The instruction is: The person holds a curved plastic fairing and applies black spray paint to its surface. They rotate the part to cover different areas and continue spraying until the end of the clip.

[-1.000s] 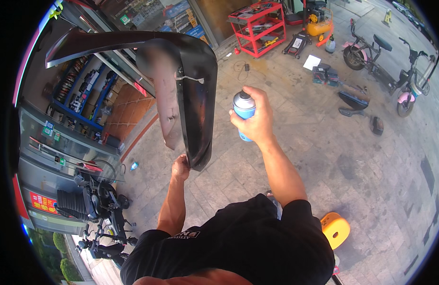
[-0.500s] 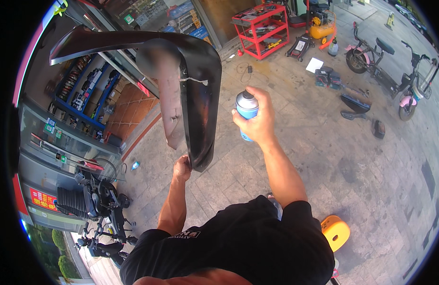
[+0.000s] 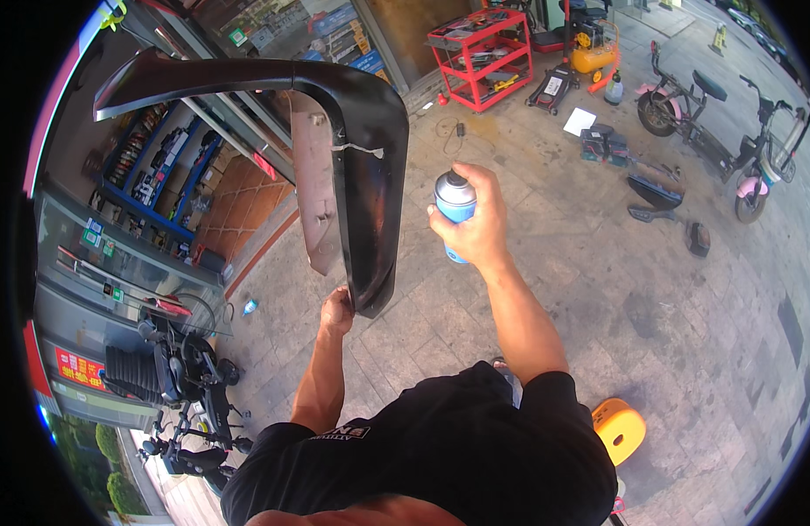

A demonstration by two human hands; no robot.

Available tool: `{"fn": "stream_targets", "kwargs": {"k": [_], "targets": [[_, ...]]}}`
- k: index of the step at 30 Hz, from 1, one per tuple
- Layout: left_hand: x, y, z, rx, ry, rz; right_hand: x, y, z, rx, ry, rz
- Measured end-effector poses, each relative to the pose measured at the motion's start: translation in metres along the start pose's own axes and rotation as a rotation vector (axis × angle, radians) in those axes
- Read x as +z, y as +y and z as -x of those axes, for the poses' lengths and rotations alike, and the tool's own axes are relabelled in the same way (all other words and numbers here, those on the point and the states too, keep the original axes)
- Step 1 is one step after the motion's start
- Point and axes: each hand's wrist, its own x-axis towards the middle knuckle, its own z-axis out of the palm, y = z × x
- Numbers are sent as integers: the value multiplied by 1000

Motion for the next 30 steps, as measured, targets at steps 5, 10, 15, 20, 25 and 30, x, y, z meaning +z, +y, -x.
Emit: {"fn": "stream_targets", "kwargs": {"k": [5, 10, 15, 20, 25, 30], "targets": [[0, 0, 1, 2, -15, -17, -1, -1, 0, -2, -5, -4], [0, 1, 1, -1, -11, -27, -2, -1, 0, 36, -21, -10], [0, -1, 0, -1, 7, -14, -2, 0, 1, -13, -8, 3], [-2, -1, 0, 6, -14, 0, -5, 1, -2, 126, 23, -72], [-1, -3, -2, -1, -14, 41, -11, -1, 3, -94, -205, -27], [2, -5, -3, 3, 65, 146, -20, 11, 17, 473, 198, -385]]}}
